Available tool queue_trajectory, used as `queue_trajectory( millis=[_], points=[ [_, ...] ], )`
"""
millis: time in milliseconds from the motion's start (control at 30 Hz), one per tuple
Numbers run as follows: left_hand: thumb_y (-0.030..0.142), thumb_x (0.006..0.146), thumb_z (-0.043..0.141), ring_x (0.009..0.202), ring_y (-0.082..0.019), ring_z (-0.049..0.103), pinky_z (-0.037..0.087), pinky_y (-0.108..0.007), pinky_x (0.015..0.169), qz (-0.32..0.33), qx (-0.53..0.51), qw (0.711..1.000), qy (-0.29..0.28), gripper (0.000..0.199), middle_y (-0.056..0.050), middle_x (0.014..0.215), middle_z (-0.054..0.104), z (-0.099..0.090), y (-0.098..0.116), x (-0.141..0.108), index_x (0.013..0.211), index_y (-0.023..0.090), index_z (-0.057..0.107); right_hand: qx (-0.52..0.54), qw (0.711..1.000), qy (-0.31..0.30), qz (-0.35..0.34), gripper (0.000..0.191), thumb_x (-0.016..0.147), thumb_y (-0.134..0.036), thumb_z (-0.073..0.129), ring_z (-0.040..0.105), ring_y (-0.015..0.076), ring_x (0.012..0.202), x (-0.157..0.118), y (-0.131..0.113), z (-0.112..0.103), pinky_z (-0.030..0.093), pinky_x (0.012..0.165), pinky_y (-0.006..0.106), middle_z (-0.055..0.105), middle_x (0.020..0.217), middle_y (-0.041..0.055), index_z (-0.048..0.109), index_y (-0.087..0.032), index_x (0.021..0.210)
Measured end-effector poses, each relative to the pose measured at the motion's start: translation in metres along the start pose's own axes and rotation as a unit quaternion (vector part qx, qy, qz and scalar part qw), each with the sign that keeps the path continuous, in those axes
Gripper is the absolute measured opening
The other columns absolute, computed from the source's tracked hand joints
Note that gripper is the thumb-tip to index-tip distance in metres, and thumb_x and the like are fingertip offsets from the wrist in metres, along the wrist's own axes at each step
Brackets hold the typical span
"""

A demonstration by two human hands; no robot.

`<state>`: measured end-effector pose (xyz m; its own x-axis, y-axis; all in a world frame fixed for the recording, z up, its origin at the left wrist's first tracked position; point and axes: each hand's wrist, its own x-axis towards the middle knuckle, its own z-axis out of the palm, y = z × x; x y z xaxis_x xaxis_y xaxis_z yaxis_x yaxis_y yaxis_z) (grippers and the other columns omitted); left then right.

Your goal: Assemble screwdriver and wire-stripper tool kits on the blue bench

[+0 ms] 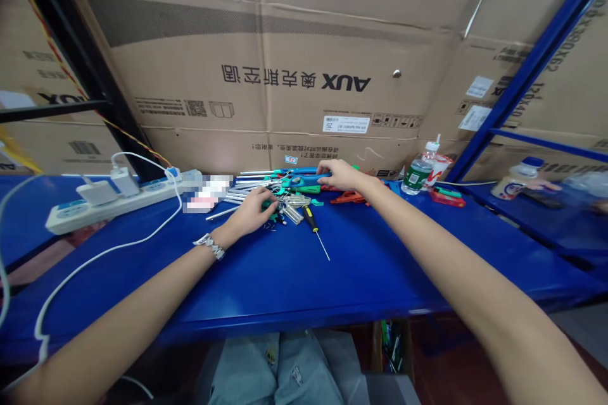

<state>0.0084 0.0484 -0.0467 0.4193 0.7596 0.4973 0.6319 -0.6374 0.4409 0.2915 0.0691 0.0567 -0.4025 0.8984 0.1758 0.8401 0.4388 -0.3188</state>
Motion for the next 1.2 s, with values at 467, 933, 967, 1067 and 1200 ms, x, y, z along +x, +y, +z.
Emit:
queue_trajectory(
  millis=[467, 933, 967, 1067, 1200],
  points=[
    [0.027, 0.093, 0.053, 0.104, -0.027, 0.057, 0.05, -0.046, 0.095, 0.017, 0.013, 1.0, 0.017, 0.011, -0.009, 0.102, 0.06, 0.002, 0.003, 0.003, 0.091, 0.019, 0.06, 0.481, 0.779, 0.349, 0.2, 0.009, 0.086, -0.025, 0.067, 0.065, 0.0143, 0.053, -0.075, 0.012, 0.023, 0.055, 0.059, 0.029, 0.066, 0.068, -0.001, 0.064, -0.02, 0.092],
    [0.028, 0.096, 0.059, 0.129, -0.034, 0.049, 0.043, -0.051, 0.106, 0.113, 0.131, 0.975, 0.138, 0.041, -0.018, 0.136, 0.053, -0.015, 0.04, 0.0, 0.135, 0.019, 0.047, 0.537, 0.75, 0.35, 0.161, 0.025, 0.078, -0.038, 0.073, 0.067, 0.0169, 0.057, -0.103, 0.002, 0.031, 0.058, 0.063, 0.035, 0.066, 0.073, -0.001, 0.062, -0.021, 0.094],
    [0.029, 0.097, 0.059, 0.13, -0.034, 0.049, 0.042, -0.052, 0.107, 0.128, 0.143, 0.971, 0.141, 0.041, -0.017, 0.137, 0.053, -0.018, 0.045, -0.001, 0.135, 0.02, 0.047, 0.555, 0.75, 0.317, 0.167, 0.023, 0.078, -0.036, 0.072, 0.067, 0.0167, 0.058, -0.099, -0.004, 0.036, 0.058, 0.064, 0.034, 0.067, 0.074, -0.0001, 0.062, -0.021, 0.093],
    [0.028, 0.097, 0.059, 0.133, -0.034, 0.048, 0.039, -0.054, 0.11, 0.166, 0.171, 0.963, 0.127, 0.038, -0.015, 0.142, 0.054, -0.025, 0.055, -0.002, 0.134, 0.024, 0.051, 0.594, 0.744, 0.238, 0.193, 0.013, 0.082, -0.029, 0.067, 0.064, 0.0152, 0.058, -0.082, -0.026, 0.053, 0.056, 0.063, 0.032, 0.066, 0.072, 0.0002, 0.062, -0.02, 0.091],
    [0.026, 0.099, 0.056, 0.125, -0.032, 0.056, 0.046, -0.05, 0.102, 0.178, 0.187, 0.963, 0.079, 0.028, -0.015, 0.134, 0.062, -0.035, 0.054, -0.002, 0.127, 0.022, 0.06, 0.626, 0.735, 0.156, 0.206, 0.004, 0.086, -0.022, 0.06, 0.063, 0.0136, 0.058, -0.065, -0.054, 0.067, 0.055, 0.063, 0.03, 0.066, 0.073, 0.0002, 0.06, -0.02, 0.09]
  ],
)
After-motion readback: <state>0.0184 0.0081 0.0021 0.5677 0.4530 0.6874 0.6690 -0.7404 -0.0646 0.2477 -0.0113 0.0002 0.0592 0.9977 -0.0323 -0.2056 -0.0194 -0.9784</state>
